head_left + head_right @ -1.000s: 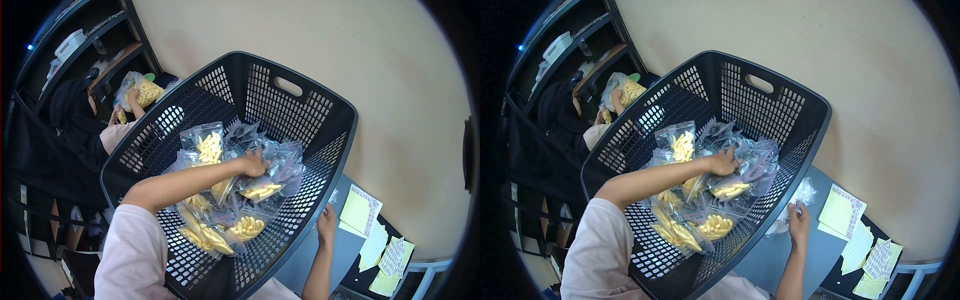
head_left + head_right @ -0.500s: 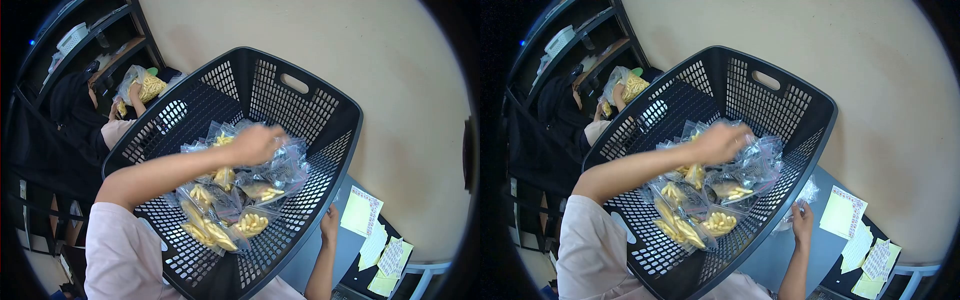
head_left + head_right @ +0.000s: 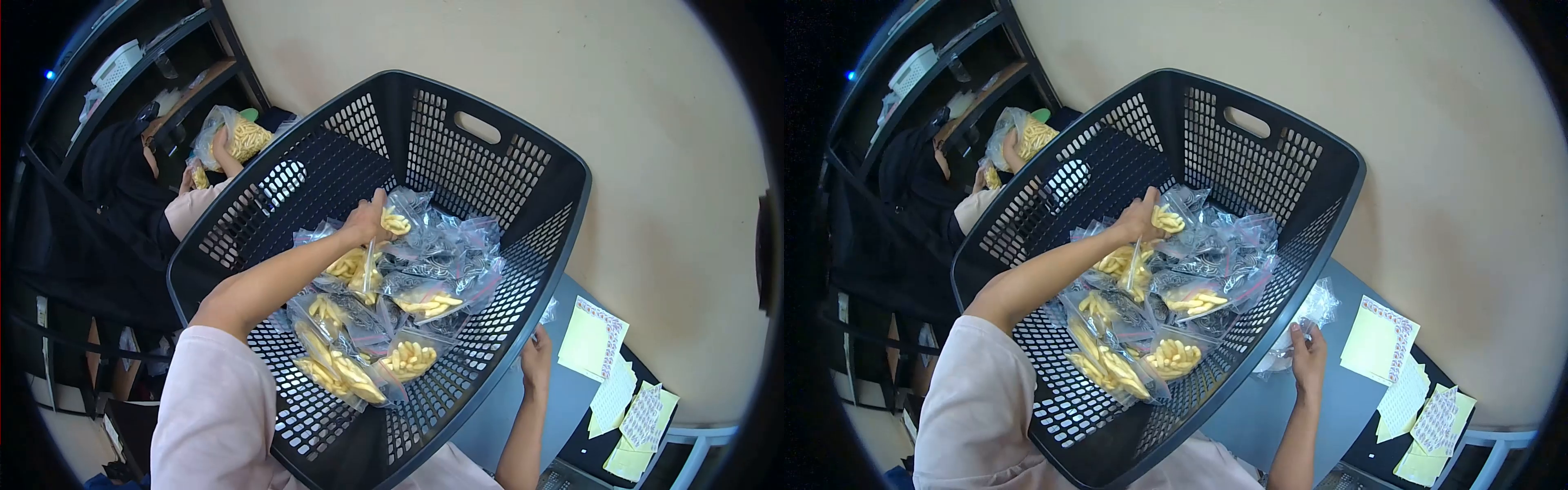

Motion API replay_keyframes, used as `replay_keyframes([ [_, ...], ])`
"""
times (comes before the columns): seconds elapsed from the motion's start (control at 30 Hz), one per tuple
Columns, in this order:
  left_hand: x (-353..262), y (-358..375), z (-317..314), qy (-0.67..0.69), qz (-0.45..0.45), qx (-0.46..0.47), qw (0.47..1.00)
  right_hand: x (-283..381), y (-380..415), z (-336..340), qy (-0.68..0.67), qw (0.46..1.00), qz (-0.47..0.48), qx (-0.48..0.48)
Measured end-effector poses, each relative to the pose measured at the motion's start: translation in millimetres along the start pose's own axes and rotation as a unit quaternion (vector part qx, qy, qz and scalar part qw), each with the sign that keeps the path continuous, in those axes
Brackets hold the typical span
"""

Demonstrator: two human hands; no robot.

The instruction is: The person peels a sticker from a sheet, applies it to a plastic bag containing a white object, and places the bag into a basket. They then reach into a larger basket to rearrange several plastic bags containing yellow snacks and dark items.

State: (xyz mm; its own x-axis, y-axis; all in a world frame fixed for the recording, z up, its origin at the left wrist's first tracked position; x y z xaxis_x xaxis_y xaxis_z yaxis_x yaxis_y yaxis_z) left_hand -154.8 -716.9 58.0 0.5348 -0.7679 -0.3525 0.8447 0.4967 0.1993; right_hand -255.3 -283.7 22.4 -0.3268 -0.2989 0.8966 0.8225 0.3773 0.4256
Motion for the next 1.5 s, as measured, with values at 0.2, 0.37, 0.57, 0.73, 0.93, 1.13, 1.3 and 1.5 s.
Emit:
replay_keyframes([
  [0.2, -78.6, -9.1, 64.7, 0.162, -0.102, -0.048, 0.98, -0.5, -2.7, 0.5, 0.028, 1.0, -0.008, -0.003],
  [0.37, -64.8, -31.2, 38.8, 0.554, -0.08, -0.008, 0.829, 4.3, -0.2, -1.9, 0.019, 1.0, -0.002, 0.006],
  [0.57, 7.5, -30.8, -68.8, -0.054, -0.147, 0.297, 0.942, -0.9, -0.9, -0.5, 0.005, 1.0, -0.011, 0.0],
  [0.73, -18.6, -16.6, -48.0, -0.208, -0.094, 0.147, 0.962, 6.2, 4.9, -2.3, 0.027, 1.0, -0.001, 0.007],
  [0.93, 11.8, -34.3, -66.3, -0.124, -0.028, 0.224, 0.966, 5.5, 6.2, -9.3, -0.027, 0.999, 0.02, 0.017],
  [1.13, -3.0, -13.7, -65.1, -0.161, -0.168, 0.234, 0.944, -3.2, 1.6, 9.2, -0.059, 0.997, 0.001, -0.044],
  [1.3, -8.4, -12.1, -59.5, -0.235, -0.137, 0.277, 0.921, 20.2, -8.6, 19.6, -0.027, 0.988, -0.018, -0.153],
  [1.5, -22.8, -27.7, -22.7, -0.211, -0.213, 0.253, 0.92, 27.5, -54.1, 24.2, 0.14, 0.952, 0.05, -0.266],
])
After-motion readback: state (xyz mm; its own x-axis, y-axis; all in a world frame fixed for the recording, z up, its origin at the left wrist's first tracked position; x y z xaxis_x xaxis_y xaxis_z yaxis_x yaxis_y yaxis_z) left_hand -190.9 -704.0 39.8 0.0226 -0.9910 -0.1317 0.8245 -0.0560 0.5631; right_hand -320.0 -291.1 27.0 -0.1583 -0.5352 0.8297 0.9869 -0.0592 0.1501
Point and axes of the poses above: each hand's wrist, its own y-axis away from the middle knuckle, its own z-axis out of the back of the hand, x = y × z, the point moved 8 cm from there along -y, towards the middle knuckle, and after that the axes turned 12 degrees about -z, right-handed, at the moved point
